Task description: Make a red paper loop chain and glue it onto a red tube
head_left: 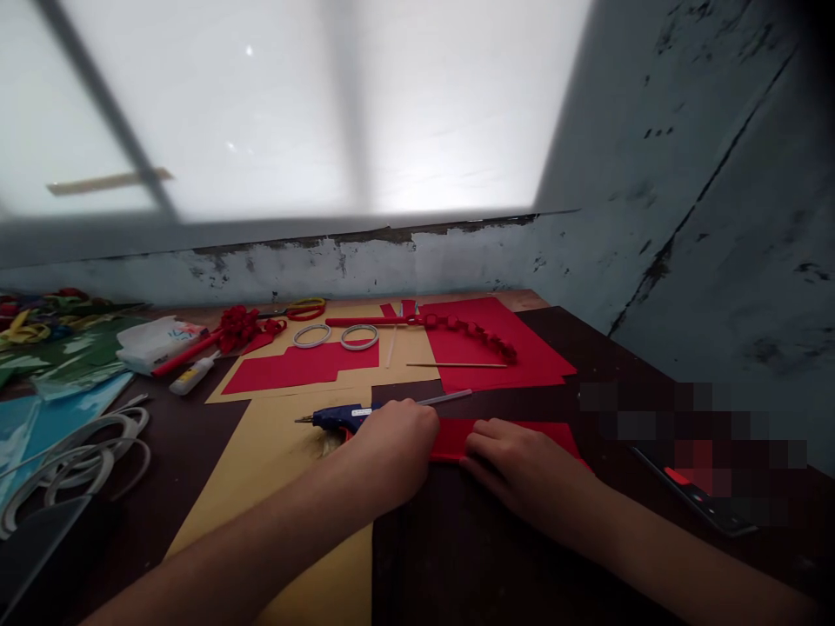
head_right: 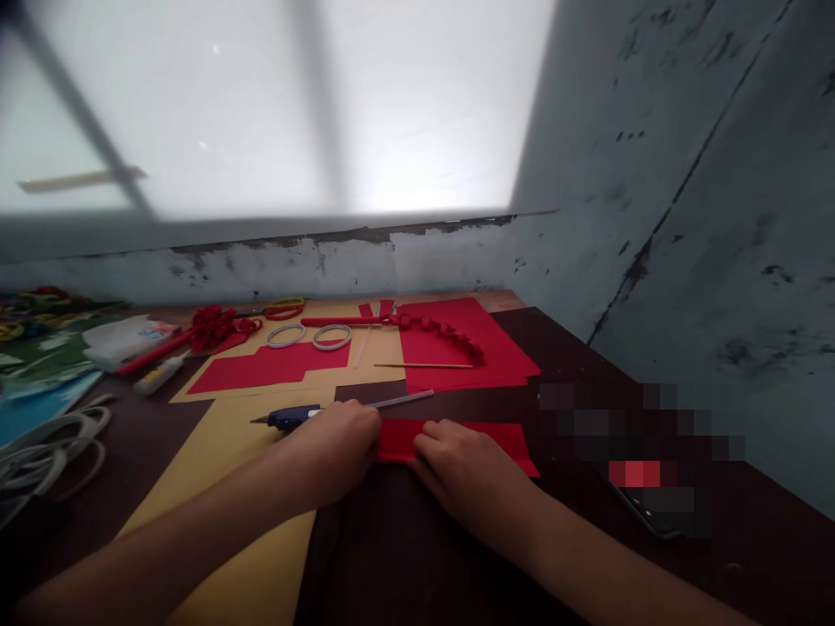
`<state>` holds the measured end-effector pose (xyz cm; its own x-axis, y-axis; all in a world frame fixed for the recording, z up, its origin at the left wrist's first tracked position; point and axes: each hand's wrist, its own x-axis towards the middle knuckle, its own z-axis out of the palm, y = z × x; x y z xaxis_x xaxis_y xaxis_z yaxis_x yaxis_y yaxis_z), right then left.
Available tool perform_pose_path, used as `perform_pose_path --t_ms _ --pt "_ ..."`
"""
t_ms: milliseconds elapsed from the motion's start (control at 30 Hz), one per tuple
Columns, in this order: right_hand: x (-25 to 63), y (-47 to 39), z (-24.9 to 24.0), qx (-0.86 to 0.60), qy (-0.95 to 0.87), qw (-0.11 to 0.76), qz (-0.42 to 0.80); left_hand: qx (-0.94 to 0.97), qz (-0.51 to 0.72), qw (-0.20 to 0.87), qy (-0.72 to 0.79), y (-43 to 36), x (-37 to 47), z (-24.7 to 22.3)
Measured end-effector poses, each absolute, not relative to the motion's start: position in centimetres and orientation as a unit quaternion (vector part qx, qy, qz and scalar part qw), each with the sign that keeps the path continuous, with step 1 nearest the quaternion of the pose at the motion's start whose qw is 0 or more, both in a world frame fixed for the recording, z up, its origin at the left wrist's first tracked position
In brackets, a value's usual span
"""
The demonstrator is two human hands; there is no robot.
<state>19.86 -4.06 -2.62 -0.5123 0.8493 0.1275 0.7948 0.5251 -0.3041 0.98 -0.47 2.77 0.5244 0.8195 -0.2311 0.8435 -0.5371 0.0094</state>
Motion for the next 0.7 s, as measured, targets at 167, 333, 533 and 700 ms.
perform_pose_path --t_ms 167,333,533,700 --pt "19.6 -3.4 -2.5 -0.479 -0.864 0.116 0.104 0.859 -0.112 0.050 0.497 -0.5 1.3 2.9" --pt "19.1 -3.0 -2.0 -0.522 -0.838 0.091 0.128 0.851 -0.128 0.042 0.508 -0.4 1.6 2.6" --pt "18.9 -2.6 -1.9 -0.556 -0.810 0.091 0.159 0.850 -0.124 0.048 0.510 -0.4 1.7 2.7" --pt "19.1 -2.4 -2.1 -0.571 -0.793 0.111 0.183 0.846 -0.128 0.050 0.516 -0.4 1.6 2.7"
